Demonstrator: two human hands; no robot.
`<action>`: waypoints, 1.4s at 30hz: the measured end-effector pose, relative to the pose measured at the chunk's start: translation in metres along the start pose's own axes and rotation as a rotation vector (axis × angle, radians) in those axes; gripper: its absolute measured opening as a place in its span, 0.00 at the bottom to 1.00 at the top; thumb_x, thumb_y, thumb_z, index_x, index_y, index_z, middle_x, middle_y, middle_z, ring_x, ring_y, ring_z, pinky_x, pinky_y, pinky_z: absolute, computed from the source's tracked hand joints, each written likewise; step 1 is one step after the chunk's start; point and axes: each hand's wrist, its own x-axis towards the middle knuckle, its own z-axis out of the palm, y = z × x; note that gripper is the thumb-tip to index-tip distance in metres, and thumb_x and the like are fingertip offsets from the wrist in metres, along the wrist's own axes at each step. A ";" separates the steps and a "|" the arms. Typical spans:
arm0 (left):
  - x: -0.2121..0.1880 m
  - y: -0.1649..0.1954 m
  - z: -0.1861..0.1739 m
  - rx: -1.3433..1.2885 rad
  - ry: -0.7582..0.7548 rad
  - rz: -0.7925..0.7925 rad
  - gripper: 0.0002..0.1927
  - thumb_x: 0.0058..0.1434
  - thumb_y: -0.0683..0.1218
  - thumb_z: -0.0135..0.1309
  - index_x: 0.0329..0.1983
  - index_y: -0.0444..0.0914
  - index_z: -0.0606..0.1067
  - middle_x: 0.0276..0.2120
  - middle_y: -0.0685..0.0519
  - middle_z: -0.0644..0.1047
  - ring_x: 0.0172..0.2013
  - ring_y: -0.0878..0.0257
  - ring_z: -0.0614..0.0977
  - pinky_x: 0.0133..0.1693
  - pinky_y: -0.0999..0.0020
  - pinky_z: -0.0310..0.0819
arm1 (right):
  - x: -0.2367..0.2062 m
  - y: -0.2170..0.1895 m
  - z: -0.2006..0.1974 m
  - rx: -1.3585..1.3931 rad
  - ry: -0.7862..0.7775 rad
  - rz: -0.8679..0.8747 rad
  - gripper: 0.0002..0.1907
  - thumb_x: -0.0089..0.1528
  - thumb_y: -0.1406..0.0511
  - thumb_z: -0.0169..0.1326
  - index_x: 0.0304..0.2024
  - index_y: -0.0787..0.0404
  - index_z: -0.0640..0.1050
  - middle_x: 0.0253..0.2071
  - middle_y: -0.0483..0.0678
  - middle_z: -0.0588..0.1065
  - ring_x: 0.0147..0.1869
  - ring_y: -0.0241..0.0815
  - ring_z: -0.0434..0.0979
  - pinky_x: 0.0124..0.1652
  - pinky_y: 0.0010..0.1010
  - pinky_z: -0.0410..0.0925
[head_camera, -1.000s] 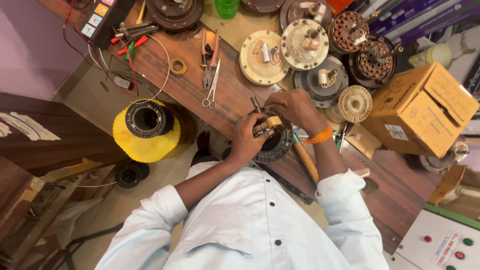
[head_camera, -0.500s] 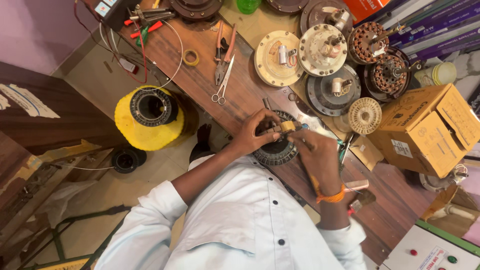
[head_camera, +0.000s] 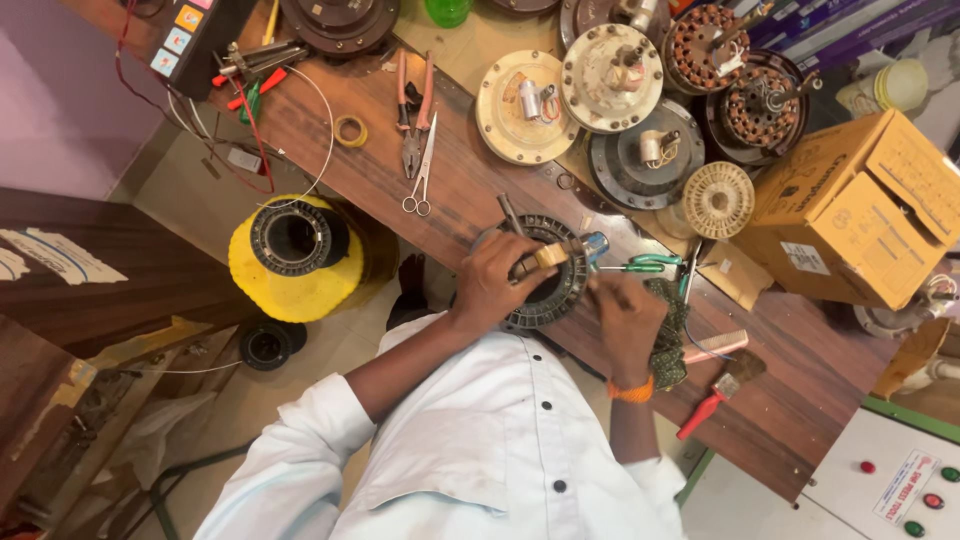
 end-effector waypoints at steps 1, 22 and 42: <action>0.002 -0.004 0.000 0.014 0.009 0.013 0.17 0.55 0.47 0.70 0.43 0.36 0.77 0.37 0.48 0.79 0.40 0.51 0.81 0.42 0.59 0.75 | 0.010 -0.007 0.000 -0.049 0.007 -0.146 0.03 0.62 0.70 0.62 0.38 0.64 0.83 0.29 0.50 0.80 0.28 0.39 0.77 0.30 0.26 0.66; -0.001 -0.036 0.016 -0.947 0.091 -0.589 0.32 0.62 0.52 0.66 0.61 0.36 0.63 0.47 0.47 0.77 0.48 0.60 0.80 0.49 0.63 0.75 | 0.140 -0.099 0.045 -0.482 -0.741 -0.493 0.05 0.58 0.63 0.64 0.35 0.54 0.86 0.26 0.51 0.80 0.26 0.46 0.79 0.30 0.39 0.69; 0.003 -0.024 -0.006 -0.367 -0.068 -0.083 0.29 0.51 0.47 0.71 0.52 0.37 0.72 0.49 0.48 0.73 0.48 0.57 0.77 0.48 0.65 0.73 | -0.016 0.001 0.029 -0.092 -0.221 -0.072 0.04 0.62 0.68 0.61 0.36 0.64 0.81 0.21 0.48 0.71 0.23 0.34 0.64 0.26 0.30 0.57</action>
